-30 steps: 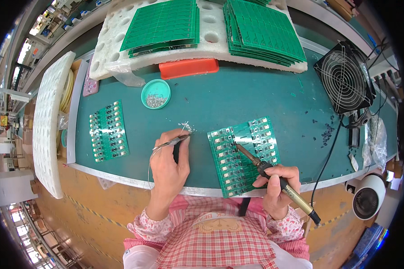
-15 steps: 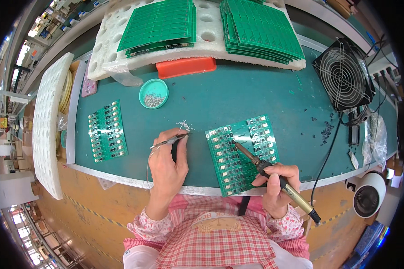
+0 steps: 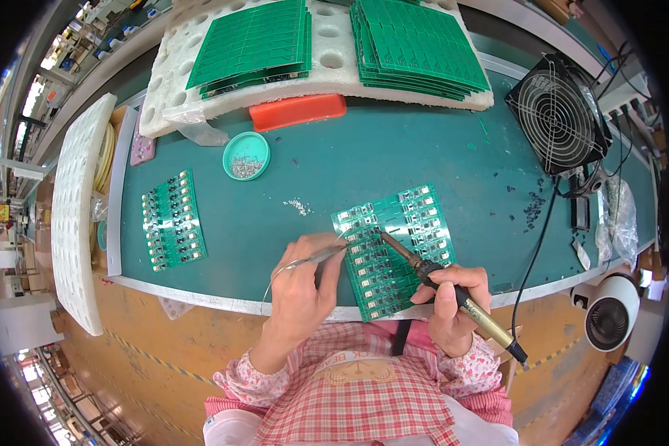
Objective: The person solders components onto a circuit board using a soldering iron and tweezers.
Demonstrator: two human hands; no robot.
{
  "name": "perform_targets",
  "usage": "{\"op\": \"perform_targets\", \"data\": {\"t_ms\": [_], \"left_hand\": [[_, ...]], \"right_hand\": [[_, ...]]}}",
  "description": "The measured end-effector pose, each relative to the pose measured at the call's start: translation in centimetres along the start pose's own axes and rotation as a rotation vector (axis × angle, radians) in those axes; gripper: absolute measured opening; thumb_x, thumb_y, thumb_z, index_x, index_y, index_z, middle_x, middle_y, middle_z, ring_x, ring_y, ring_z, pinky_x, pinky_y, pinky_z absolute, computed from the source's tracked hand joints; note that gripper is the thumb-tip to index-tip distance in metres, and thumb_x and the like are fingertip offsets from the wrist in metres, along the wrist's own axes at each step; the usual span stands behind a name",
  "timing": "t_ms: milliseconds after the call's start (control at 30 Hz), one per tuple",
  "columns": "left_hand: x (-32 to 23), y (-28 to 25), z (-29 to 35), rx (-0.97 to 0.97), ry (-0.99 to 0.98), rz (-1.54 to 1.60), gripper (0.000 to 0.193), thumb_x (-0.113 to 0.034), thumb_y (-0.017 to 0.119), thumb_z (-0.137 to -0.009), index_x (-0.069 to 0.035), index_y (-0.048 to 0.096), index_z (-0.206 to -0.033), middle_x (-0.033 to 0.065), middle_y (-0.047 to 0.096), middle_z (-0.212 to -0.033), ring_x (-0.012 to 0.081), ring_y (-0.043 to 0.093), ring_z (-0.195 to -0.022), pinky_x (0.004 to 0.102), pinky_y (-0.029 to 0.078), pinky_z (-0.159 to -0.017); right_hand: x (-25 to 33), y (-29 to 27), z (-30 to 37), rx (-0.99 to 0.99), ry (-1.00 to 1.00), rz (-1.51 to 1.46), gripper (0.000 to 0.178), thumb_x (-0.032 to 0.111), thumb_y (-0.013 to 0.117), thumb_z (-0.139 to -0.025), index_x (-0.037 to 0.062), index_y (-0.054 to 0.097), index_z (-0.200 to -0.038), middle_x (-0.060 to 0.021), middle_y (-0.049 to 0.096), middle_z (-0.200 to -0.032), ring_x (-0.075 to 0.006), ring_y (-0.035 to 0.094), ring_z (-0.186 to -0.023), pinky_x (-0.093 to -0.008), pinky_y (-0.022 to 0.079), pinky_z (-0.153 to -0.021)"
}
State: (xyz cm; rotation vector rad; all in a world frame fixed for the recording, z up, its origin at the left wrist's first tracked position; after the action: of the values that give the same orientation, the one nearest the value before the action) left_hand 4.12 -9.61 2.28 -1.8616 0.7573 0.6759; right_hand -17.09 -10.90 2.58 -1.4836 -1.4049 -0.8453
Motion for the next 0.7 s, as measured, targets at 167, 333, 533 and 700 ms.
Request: {"op": "perform_targets", "data": {"t_ms": [167,333,533,700], "left_hand": [[-0.30,0.13,-0.03,0.013,0.043,-0.062,0.010,0.005,0.067,-0.086,0.002,0.067,-0.096,0.0126,0.070,-0.099,0.0269,0.069,-0.085,0.0329,0.054,-0.071],[-0.54,0.12,-0.19,0.000,0.069,-0.060,0.011,0.005,0.067,-0.086,0.002,0.067,-0.097,0.0131,0.070,-0.098,0.0274,0.068,-0.085,0.0332,0.054,-0.072],[-0.47,0.23,-0.24,0.005,0.058,-0.066,0.012,0.005,0.067,-0.086,0.001,0.067,-0.097,0.0133,0.070,-0.098,0.0276,0.068,-0.084,0.0335,0.054,-0.072],[-0.52,0.15,-0.12,0.004,0.052,-0.065,0.013,0.005,0.067,-0.085,0.001,0.067,-0.098,0.0133,0.070,-0.098,0.0277,0.068,-0.085,0.0338,0.054,-0.073]], "right_hand": [[-0.07,0.03,0.00,-0.006,0.017,-0.028,0.008,0.009,0.064,-0.094,0.0023,0.061,-0.099,-0.0066,0.070,-0.070,-0.0145,0.069,-0.059,-0.0256,0.050,-0.055],[-0.01,0.00,-0.05,0.006,0.016,-0.011,0.008,0.008,0.065,-0.094,0.0028,0.061,-0.099,-0.0068,0.071,-0.071,-0.0143,0.069,-0.060,-0.0263,0.051,-0.056],[-0.08,0.12,-0.12,0.003,0.014,-0.019,0.008,0.009,0.064,-0.094,0.0027,0.061,-0.098,-0.0069,0.071,-0.070,-0.0144,0.068,-0.059,-0.0267,0.051,-0.056],[0.25,0.15,-0.07,0.028,-0.022,-0.054,0.011,0.010,0.065,-0.094,0.0020,0.061,-0.099,-0.0058,0.070,-0.067,-0.0147,0.066,-0.056,-0.0277,0.051,-0.054]]}}
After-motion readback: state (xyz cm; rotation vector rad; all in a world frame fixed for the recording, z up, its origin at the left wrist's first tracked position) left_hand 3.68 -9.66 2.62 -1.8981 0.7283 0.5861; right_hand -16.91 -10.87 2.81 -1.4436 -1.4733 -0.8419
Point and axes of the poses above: each hand's wrist, its own z-axis away from the middle knuckle, its own y-axis out of the palm, x = y × z, the point moved 6 cm from there along -z, towards the middle knuckle
